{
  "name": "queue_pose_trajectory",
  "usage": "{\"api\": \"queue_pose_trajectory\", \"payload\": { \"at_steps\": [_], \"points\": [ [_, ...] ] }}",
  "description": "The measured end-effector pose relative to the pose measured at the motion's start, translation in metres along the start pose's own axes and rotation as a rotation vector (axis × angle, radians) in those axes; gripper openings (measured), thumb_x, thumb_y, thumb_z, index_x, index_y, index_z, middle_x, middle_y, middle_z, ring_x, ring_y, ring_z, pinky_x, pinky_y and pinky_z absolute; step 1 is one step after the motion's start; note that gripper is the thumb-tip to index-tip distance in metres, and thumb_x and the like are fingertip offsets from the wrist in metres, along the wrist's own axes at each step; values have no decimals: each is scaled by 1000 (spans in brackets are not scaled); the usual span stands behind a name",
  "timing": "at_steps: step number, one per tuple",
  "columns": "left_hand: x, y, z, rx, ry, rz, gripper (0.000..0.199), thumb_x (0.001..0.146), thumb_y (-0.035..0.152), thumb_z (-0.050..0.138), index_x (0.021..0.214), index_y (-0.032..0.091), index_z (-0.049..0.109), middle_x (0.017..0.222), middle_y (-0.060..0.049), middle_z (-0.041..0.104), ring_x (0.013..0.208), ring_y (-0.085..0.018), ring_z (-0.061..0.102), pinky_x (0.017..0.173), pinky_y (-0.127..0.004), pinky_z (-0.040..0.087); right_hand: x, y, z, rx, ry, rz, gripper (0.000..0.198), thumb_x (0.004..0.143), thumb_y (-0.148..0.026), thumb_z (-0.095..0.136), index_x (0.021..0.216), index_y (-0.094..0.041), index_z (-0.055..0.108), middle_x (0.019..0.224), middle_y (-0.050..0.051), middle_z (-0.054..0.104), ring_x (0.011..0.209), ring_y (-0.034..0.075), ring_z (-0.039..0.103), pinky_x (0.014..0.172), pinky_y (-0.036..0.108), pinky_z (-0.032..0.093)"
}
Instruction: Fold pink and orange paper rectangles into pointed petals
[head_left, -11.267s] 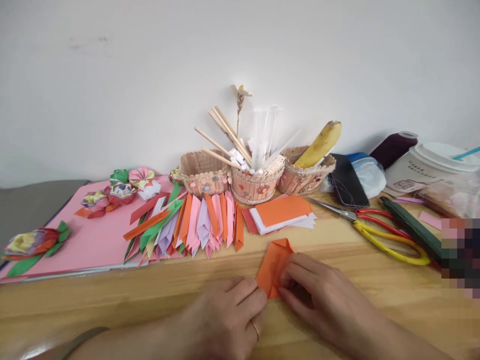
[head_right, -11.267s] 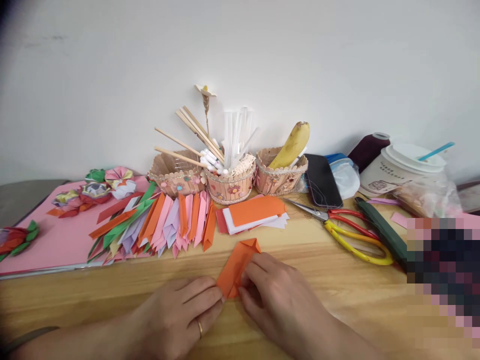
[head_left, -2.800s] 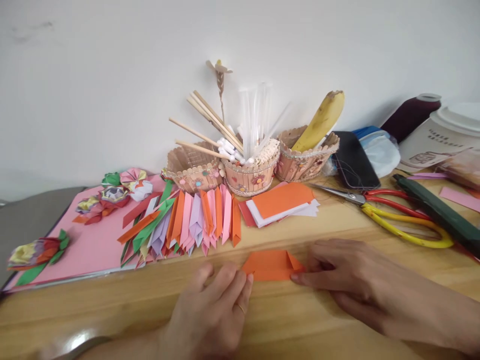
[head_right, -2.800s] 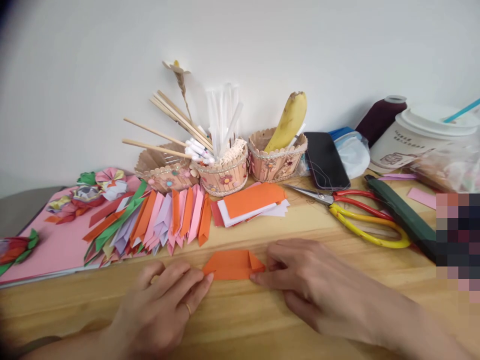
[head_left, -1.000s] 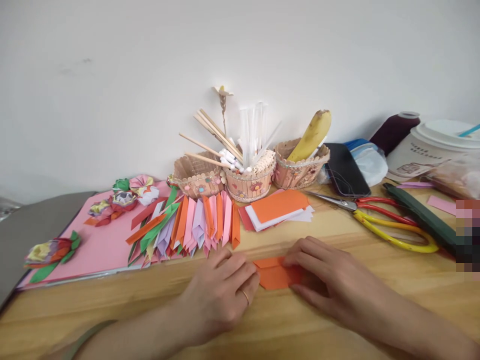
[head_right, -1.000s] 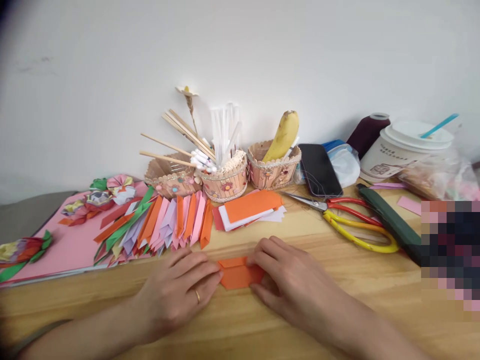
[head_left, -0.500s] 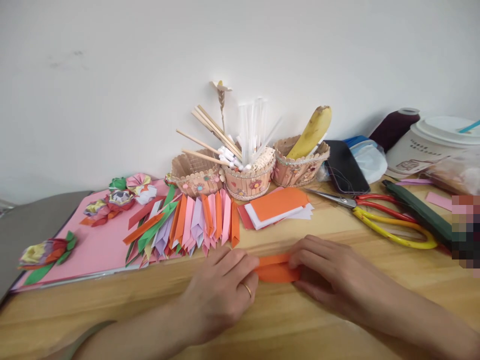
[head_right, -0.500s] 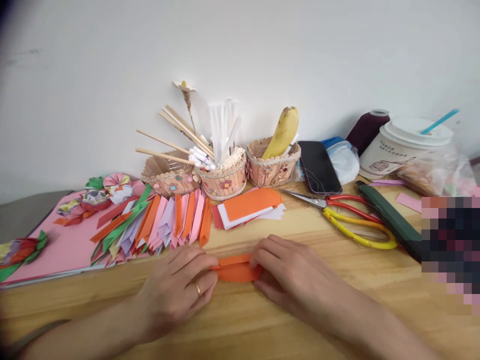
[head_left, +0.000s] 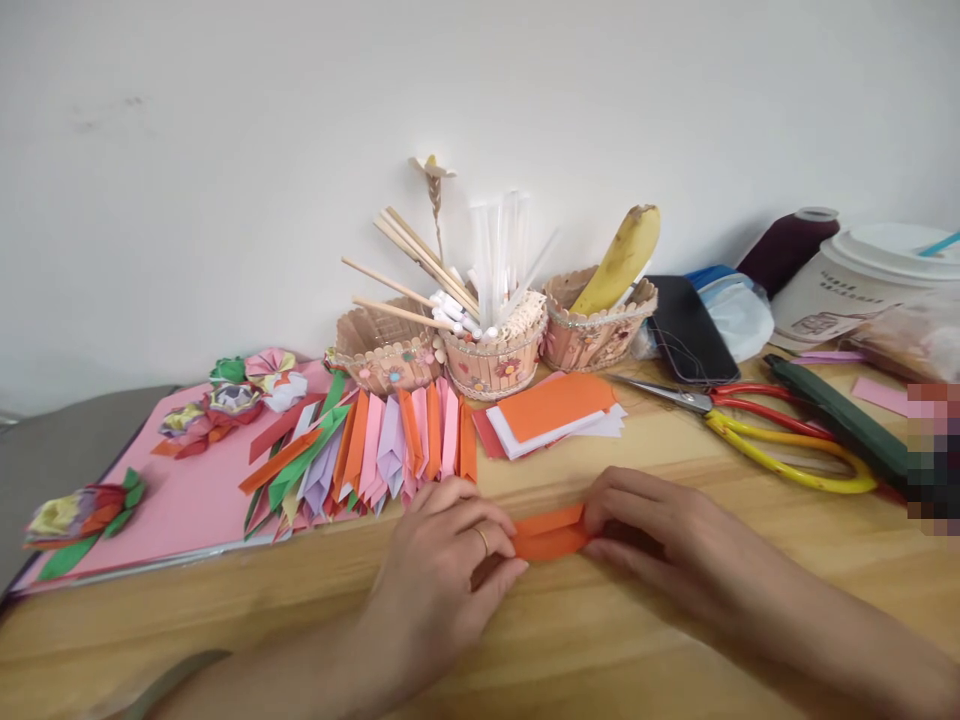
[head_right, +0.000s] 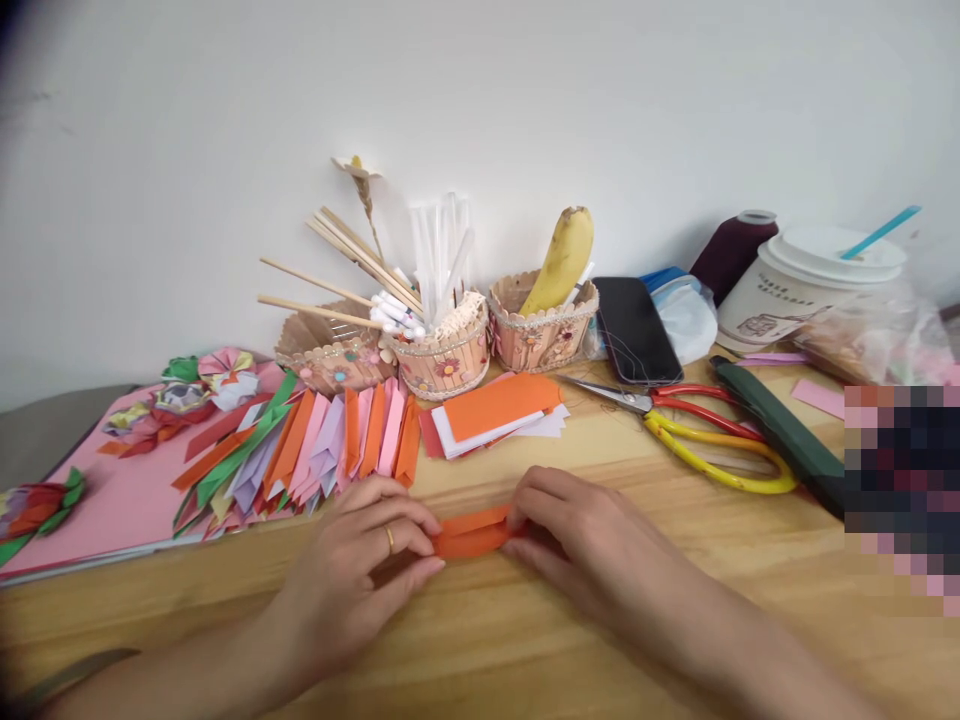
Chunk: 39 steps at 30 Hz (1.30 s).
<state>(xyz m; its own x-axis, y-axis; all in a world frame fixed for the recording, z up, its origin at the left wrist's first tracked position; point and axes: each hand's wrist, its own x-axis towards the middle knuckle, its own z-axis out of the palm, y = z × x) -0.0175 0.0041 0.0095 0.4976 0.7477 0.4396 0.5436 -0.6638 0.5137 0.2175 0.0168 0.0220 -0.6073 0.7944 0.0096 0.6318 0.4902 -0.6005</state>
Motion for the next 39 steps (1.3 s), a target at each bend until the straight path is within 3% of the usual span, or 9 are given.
{"api": "queue_pose_trajectory", "payload": {
  "at_steps": [5, 9, 18, 24, 35, 39],
  "points": [
    [-1, 3, 2, 18, -27, -78, 12, 79, 15, 66, 70, 18, 58, 83, 1, 65, 80, -18, 51, 74, -36, 41, 2, -1, -2, 81, -23, 13, 18, 91, -19, 47, 75, -19, 55, 86, 3, 56, 75, 14, 56, 68, 27, 44],
    [-1, 4, 2, 16, -62, -132, 12, 83, 17, 61, 71, 18, 58, 82, 0, 63, 81, -18, 50, 72, -36, 41, 3, -4, -1, 102, -12, 45, 21, 92, -19, 45, 74, -18, 54, 84, 3, 56, 74, 14, 56, 68, 27, 44],
    [1, 5, 6, 26, -81, -183, 13, 85, 16, 55, 72, 17, 55, 81, -2, 60, 82, -20, 48, 73, -39, 39, 5, -7, 9, -45, 72, 98, 20, 89, -17, 43, 71, -18, 50, 78, 3, 52, 68, 16, 52, 63, 28, 43],
    [4, 7, 8, 89, -173, -273, 13, 80, 12, 58, 70, 16, 51, 79, -2, 58, 82, -21, 46, 74, -39, 39, 5, -4, 16, -118, 115, 89, 18, 87, -16, 43, 69, -19, 47, 75, 3, 49, 64, 16, 50, 59, 28, 42],
    [5, 7, 7, 74, -206, -284, 16, 80, 10, 58, 69, 16, 47, 77, -2, 53, 82, -22, 45, 72, -39, 38, 4, 1, 20, -158, 174, 31, 17, 86, -15, 46, 70, -20, 46, 74, 2, 49, 62, 14, 50, 54, 25, 41],
    [3, 6, 6, 57, -156, -202, 8, 83, 10, 52, 85, 16, 54, 89, -5, 58, 84, -23, 46, 71, -39, 39, 3, 0, 17, -173, 151, 1, 14, 90, -18, 45, 77, -19, 49, 78, 2, 52, 65, 14, 52, 56, 25, 42]
  ]
}}
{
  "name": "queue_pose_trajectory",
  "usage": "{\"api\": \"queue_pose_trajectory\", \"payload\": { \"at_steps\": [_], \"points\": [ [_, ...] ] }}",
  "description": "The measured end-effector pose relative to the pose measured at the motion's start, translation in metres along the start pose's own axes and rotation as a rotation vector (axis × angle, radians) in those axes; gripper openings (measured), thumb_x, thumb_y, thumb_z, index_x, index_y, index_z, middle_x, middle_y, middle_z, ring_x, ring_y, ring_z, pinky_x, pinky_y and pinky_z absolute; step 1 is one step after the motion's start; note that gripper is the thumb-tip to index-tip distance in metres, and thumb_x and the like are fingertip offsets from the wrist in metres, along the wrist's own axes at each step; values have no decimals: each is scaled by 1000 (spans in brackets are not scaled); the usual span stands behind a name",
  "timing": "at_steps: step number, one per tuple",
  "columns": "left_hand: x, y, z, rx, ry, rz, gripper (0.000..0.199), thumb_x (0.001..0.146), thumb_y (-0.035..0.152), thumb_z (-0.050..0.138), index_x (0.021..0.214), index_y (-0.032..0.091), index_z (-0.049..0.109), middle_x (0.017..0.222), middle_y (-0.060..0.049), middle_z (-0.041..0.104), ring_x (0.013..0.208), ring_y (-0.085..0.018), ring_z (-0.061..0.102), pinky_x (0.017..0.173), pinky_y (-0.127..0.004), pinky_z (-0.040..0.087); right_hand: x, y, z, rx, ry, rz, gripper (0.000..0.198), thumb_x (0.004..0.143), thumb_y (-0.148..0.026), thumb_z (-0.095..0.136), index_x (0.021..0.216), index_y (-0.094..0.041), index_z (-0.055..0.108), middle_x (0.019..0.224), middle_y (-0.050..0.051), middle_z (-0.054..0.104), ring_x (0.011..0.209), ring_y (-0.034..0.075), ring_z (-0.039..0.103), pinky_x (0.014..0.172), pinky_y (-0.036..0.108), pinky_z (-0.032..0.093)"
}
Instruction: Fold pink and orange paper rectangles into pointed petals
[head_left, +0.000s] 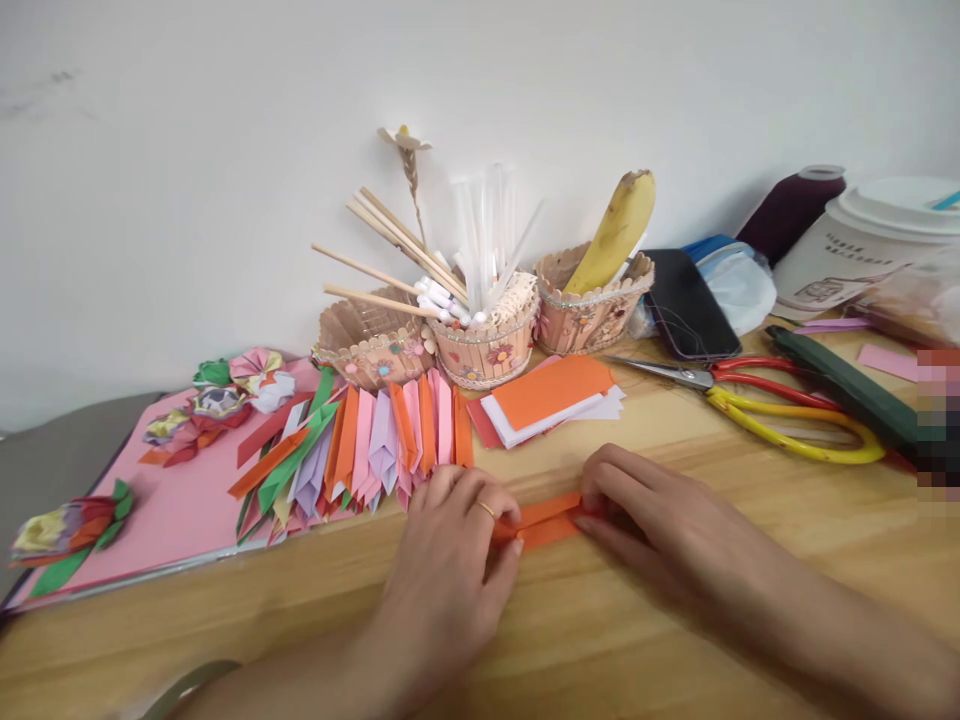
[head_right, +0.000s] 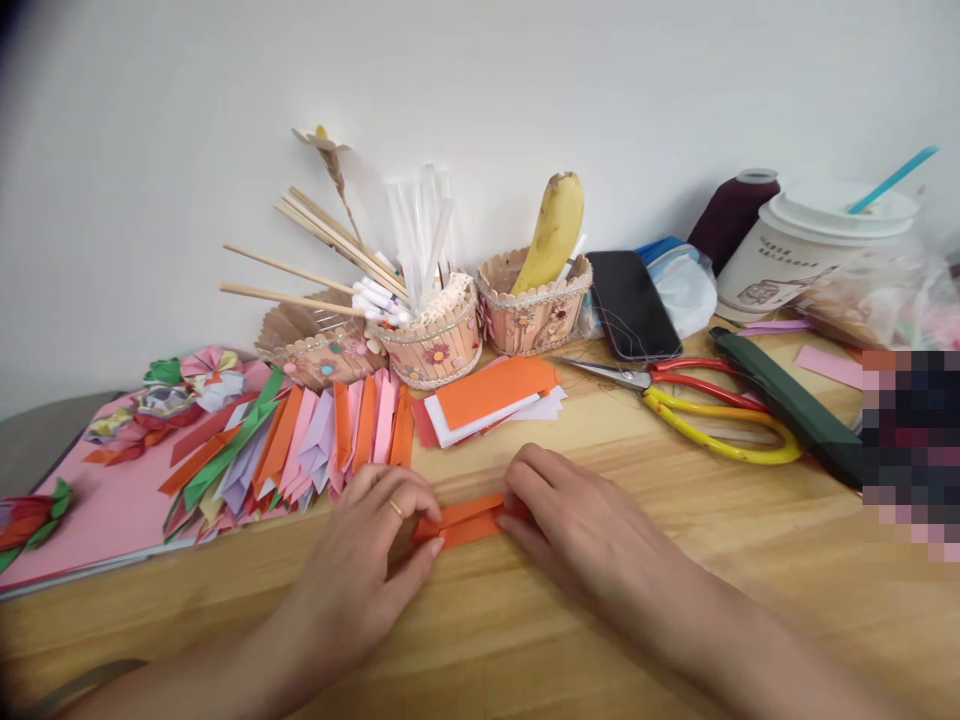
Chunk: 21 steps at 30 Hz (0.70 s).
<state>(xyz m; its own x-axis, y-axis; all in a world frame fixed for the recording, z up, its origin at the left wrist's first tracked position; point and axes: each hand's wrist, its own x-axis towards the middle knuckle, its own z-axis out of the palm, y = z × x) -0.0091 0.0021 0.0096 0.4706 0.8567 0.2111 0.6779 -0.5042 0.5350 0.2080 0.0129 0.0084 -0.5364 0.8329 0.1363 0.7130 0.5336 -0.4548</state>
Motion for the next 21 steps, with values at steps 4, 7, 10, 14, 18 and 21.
{"api": "queue_pose_trajectory", "payload": {
  "at_steps": [4, 7, 10, 14, 18, 21],
  "points": [
    [-4, -4, 0, 151, 72, 284, 28, 91, 10, 42, 105, 24, 62, 111, 0, 63, 99, -25, 47, 82, -43, 37, -1, -2, -8, -100, 10, -175, 21, 96, -22, 37, 93, -20, 58, 89, 6, 57, 77, 19, 55, 66, 32, 46],
    [-9, -9, 3, 295, 96, 446, 32, 94, 11, 36, 110, 18, 63, 112, -2, 66, 111, -27, 47, 95, -45, 31, -1, -1, -13, -192, 39, -266, 34, 99, -25, 28, 100, -19, 62, 90, 8, 61, 81, 22, 56, 67, 37, 48],
    [-13, -10, 6, 359, 122, 501, 31, 95, 13, 36, 110, 13, 63, 116, -4, 65, 117, -25, 47, 105, -44, 24, -1, 0, -15, -253, 92, -300, 41, 99, -24, 24, 101, -14, 64, 91, 11, 66, 82, 24, 59, 66, 40, 50],
    [-14, -7, 8, 410, 145, 499, 27, 93, 17, 43, 110, 14, 64, 116, -3, 65, 117, -22, 50, 111, -41, 18, -4, -4, -10, -255, 143, -426, 35, 97, -17, 32, 109, -9, 63, 111, 13, 67, 105, 24, 59, 87, 40, 50],
    [-13, -4, 10, 440, 179, 503, 32, 93, 32, 44, 105, 11, 65, 114, -7, 66, 117, -21, 52, 113, -39, 17, -11, -8, -4, -236, -92, -439, 53, 93, -38, 45, 137, -8, 41, 140, 13, 43, 129, 25, 41, 105, 41, 38],
    [-15, -5, 11, 504, 182, 557, 41, 96, 39, 39, 105, 9, 65, 114, -10, 66, 116, -23, 53, 114, -41, 15, -15, -5, -3, -182, -226, -402, 71, 91, -50, 44, 145, -10, 23, 147, 14, 29, 134, 25, 32, 110, 43, 30]
  ]
}}
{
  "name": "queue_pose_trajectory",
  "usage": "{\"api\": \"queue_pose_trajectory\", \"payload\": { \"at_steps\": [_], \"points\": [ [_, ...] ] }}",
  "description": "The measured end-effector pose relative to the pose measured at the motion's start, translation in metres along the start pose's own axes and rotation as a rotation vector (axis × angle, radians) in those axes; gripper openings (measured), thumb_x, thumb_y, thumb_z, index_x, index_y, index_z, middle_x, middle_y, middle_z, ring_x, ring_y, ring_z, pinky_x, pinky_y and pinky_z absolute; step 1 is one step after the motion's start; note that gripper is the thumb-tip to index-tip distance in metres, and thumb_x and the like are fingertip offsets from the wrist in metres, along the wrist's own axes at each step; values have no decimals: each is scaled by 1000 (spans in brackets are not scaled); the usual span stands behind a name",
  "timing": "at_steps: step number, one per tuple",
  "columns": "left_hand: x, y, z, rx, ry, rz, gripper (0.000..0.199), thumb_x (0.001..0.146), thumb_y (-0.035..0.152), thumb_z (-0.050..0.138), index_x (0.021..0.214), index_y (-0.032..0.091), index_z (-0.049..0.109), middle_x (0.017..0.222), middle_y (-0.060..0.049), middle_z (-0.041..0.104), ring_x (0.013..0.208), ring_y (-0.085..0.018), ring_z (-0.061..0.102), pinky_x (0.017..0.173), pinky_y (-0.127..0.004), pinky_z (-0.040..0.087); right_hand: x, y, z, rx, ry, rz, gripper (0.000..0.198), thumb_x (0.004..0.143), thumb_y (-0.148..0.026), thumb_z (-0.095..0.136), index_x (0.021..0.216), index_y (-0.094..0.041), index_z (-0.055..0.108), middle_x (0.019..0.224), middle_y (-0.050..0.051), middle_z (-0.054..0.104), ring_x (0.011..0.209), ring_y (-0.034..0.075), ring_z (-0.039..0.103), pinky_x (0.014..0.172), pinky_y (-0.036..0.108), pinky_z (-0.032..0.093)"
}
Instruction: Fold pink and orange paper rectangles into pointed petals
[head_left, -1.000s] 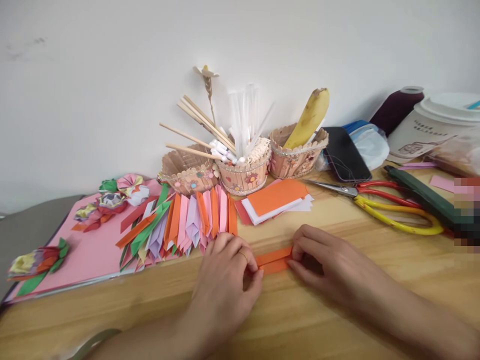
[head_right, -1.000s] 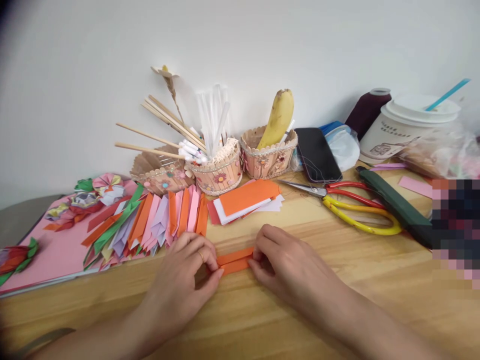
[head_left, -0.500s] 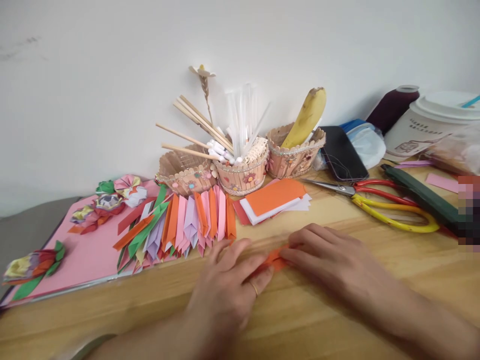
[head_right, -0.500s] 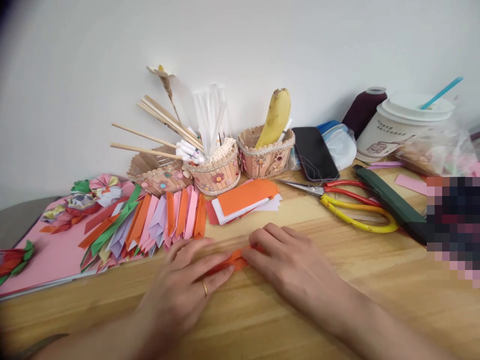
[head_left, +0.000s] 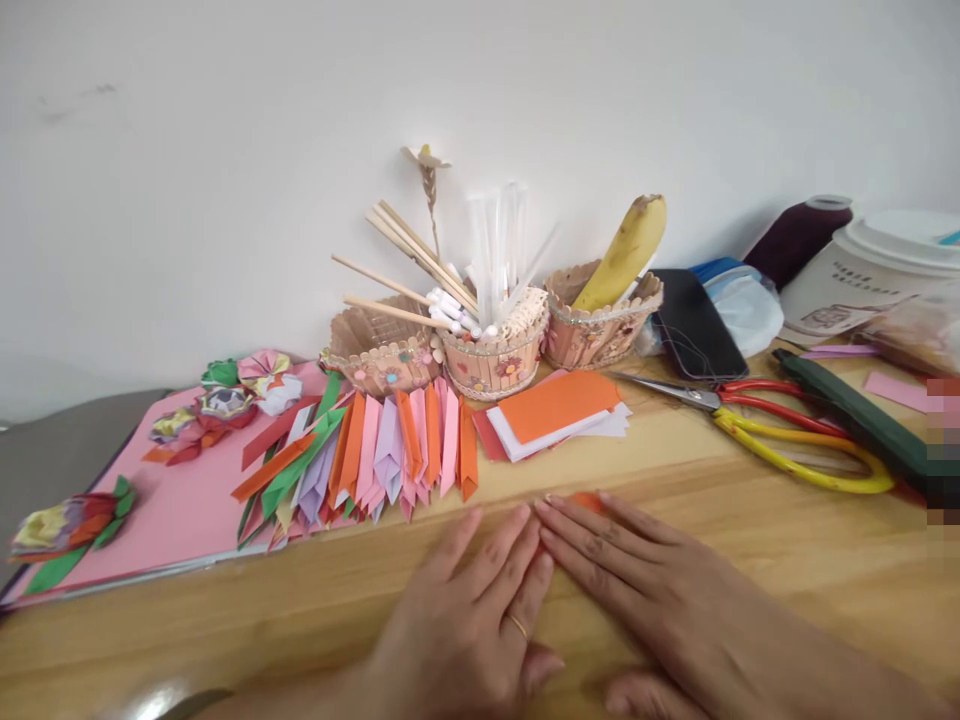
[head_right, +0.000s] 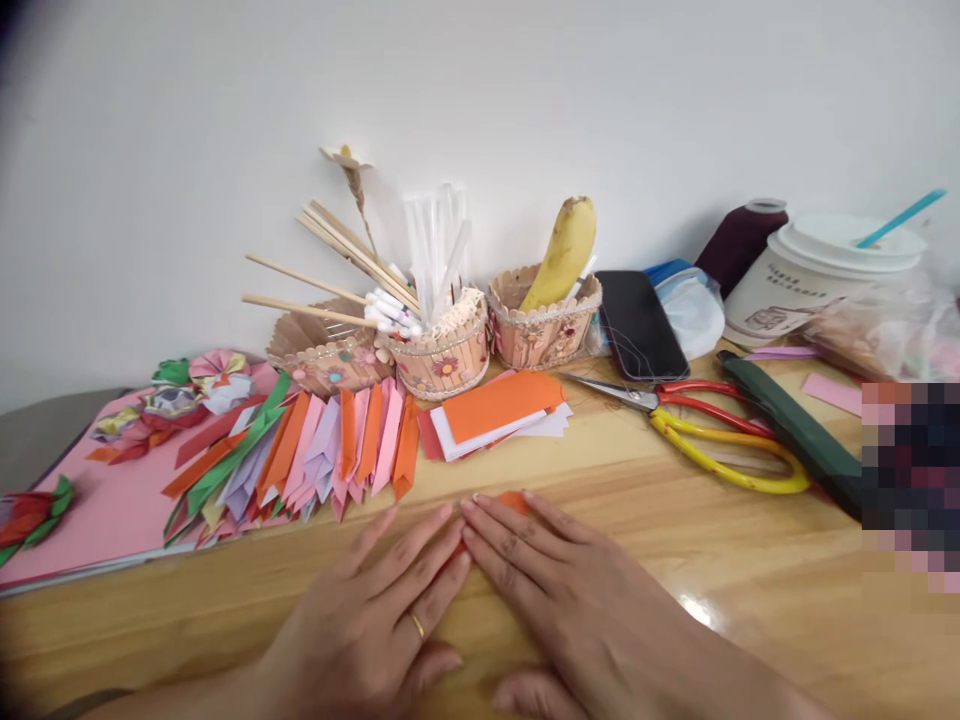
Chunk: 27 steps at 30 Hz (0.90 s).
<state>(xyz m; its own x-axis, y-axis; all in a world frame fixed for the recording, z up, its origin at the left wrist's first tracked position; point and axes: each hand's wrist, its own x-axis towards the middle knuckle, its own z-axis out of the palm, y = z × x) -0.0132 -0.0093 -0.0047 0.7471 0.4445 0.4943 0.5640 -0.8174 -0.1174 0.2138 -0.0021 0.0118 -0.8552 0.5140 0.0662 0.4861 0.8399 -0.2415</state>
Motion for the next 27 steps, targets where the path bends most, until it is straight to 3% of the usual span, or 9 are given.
{"api": "queue_pose_trajectory", "payload": {
  "at_steps": [4, 7, 15, 21, 24, 27],
  "points": [
    [-4, -1, -1, 37, -51, 22, 39, 96, 37, 40, 110, 8, 63, 117, -9, 64, 117, -23, 53, 115, -42, 10, -6, 7, -3, 43, -26, 13, 68, 92, -45, 45, 147, -16, 17, 147, 10, 29, 135, 22, 28, 113, 44, 20],
    [-5, 0, -2, 36, -61, 8, 36, 96, 34, 41, 110, 9, 63, 117, -8, 64, 116, -22, 53, 115, -41, 11, -12, 13, -4, -35, 13, 22, 65, 93, -38, 46, 147, -16, 18, 145, 9, 33, 134, 21, 29, 113, 44, 19],
    [-3, 4, -2, -19, -19, -41, 32, 96, 29, 40, 108, 10, 63, 116, -8, 65, 116, -21, 54, 104, -38, 34, -25, 23, -1, -154, 107, 69, 60, 91, -30, 47, 146, -19, 24, 141, 8, 42, 131, 23, 37, 106, 50, 33],
    [-4, 3, -2, -48, 42, -40, 28, 95, 25, 43, 100, 9, 66, 110, -9, 68, 107, -23, 60, 94, -39, 45, -17, 18, -7, -277, 361, 80, 34, 93, -19, 46, 126, -13, 51, 119, 13, 63, 112, 25, 57, 91, 45, 48],
    [-3, 0, -3, -70, 71, -31, 26, 95, 21, 43, 96, 11, 67, 105, -7, 69, 105, -23, 61, 92, -40, 47, -1, 11, -12, -187, 283, -31, 27, 97, -16, 36, 109, -15, 60, 103, 10, 68, 93, 21, 63, 77, 36, 52],
    [0, -5, -7, -109, 93, -40, 21, 93, 15, 47, 88, 12, 67, 96, -4, 71, 97, -22, 62, 86, -38, 50, 13, 9, -14, -127, 174, -100, 30, 99, -18, 32, 101, -13, 61, 92, 9, 67, 84, 19, 60, 71, 34, 50]
  ]
}}
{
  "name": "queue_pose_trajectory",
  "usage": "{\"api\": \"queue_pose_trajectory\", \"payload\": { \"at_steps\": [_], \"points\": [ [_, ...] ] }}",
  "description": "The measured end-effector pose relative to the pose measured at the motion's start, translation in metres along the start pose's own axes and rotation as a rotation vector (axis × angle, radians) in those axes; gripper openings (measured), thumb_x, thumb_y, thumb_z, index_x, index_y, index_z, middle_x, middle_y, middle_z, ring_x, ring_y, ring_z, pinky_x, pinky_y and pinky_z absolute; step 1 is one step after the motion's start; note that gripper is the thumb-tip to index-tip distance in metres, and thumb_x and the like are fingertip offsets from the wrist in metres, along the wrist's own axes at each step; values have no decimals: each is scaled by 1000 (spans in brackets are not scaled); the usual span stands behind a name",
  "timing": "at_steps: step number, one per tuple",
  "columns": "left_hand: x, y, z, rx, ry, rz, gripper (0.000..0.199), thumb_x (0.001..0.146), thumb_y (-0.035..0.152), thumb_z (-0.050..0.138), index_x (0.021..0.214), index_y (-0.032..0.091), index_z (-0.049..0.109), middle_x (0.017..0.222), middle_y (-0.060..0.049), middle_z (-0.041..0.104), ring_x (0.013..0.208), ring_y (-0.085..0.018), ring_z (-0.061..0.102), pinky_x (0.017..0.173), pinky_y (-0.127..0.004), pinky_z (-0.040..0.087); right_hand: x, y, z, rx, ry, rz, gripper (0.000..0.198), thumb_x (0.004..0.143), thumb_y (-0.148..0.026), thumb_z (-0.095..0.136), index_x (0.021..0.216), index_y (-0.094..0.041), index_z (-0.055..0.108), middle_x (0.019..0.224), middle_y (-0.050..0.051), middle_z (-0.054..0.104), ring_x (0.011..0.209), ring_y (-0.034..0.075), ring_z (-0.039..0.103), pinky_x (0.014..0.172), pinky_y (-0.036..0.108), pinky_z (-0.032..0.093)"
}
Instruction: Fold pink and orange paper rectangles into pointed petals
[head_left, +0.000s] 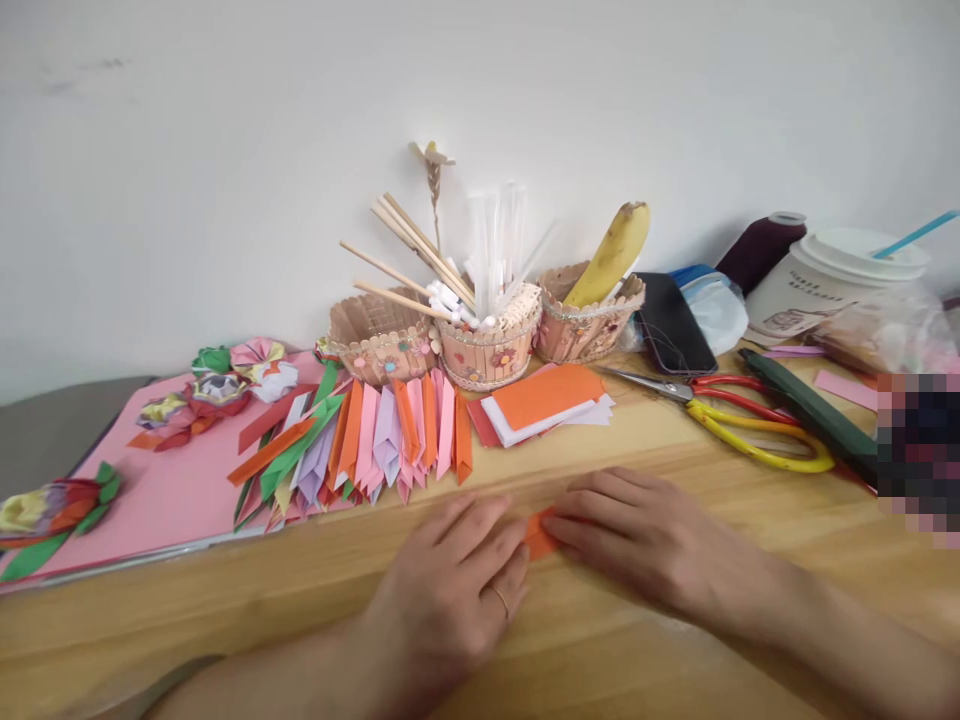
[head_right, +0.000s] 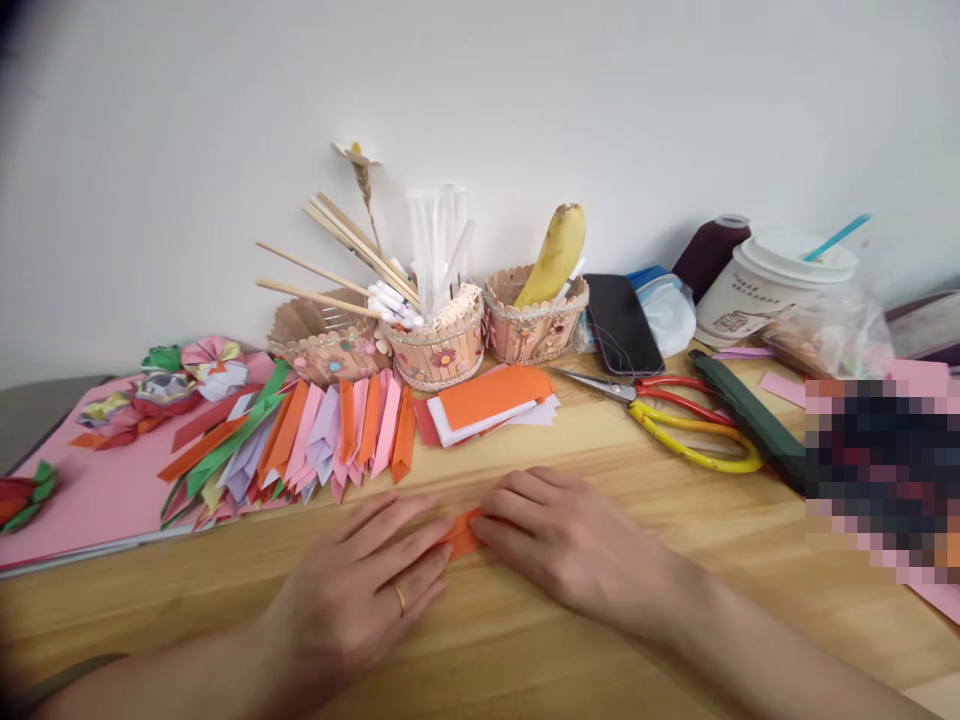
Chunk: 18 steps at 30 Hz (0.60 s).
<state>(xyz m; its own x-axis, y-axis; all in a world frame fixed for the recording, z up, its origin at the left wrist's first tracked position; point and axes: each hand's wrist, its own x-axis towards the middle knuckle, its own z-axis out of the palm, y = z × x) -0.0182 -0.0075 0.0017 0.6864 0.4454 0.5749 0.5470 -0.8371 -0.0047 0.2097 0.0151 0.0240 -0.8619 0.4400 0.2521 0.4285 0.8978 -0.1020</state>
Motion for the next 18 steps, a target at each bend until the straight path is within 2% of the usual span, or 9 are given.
{"api": "queue_pose_trajectory", "payload": {
  "at_steps": [3, 6, 10, 14, 18],
  "points": [
    [3, -4, -3, -52, -16, -7, 17, 90, 9, 50, 83, 11, 66, 79, -3, 68, 83, -19, 62, 77, -33, 53, 5, 2, 2, -19, -12, -49, 37, 100, -16, 25, 98, -11, 61, 85, 9, 65, 77, 18, 56, 66, 32, 47],
    [5, -4, -4, -82, -74, -16, 20, 90, 7, 48, 82, 12, 65, 71, -3, 64, 78, -18, 61, 73, -32, 52, 5, 3, 4, -40, 21, -80, 40, 99, -15, 22, 93, -11, 62, 81, 9, 63, 73, 17, 53, 64, 30, 45],
    [6, -3, -4, -147, -78, -100, 23, 92, 10, 45, 82, 14, 65, 70, -3, 61, 74, -17, 56, 66, -31, 50, 5, 1, 7, 7, 37, 4, 28, 98, -16, 33, 94, -12, 61, 79, 6, 60, 72, 17, 50, 62, 29, 42],
    [7, -3, -4, -247, -73, -241, 21, 92, 16, 47, 80, 15, 64, 71, -4, 60, 73, -18, 51, 66, -33, 47, 4, 0, 9, 79, 66, 90, 24, 97, -18, 38, 92, -14, 61, 78, 5, 58, 73, 16, 49, 63, 29, 41],
    [7, -2, -4, -307, -174, -413, 18, 90, 18, 50, 76, 15, 62, 73, -3, 60, 75, -20, 50, 66, -34, 43, 6, 1, 8, 165, 55, 210, 27, 97, -23, 37, 83, -15, 59, 78, 6, 56, 73, 16, 50, 64, 29, 42]
  ]
}}
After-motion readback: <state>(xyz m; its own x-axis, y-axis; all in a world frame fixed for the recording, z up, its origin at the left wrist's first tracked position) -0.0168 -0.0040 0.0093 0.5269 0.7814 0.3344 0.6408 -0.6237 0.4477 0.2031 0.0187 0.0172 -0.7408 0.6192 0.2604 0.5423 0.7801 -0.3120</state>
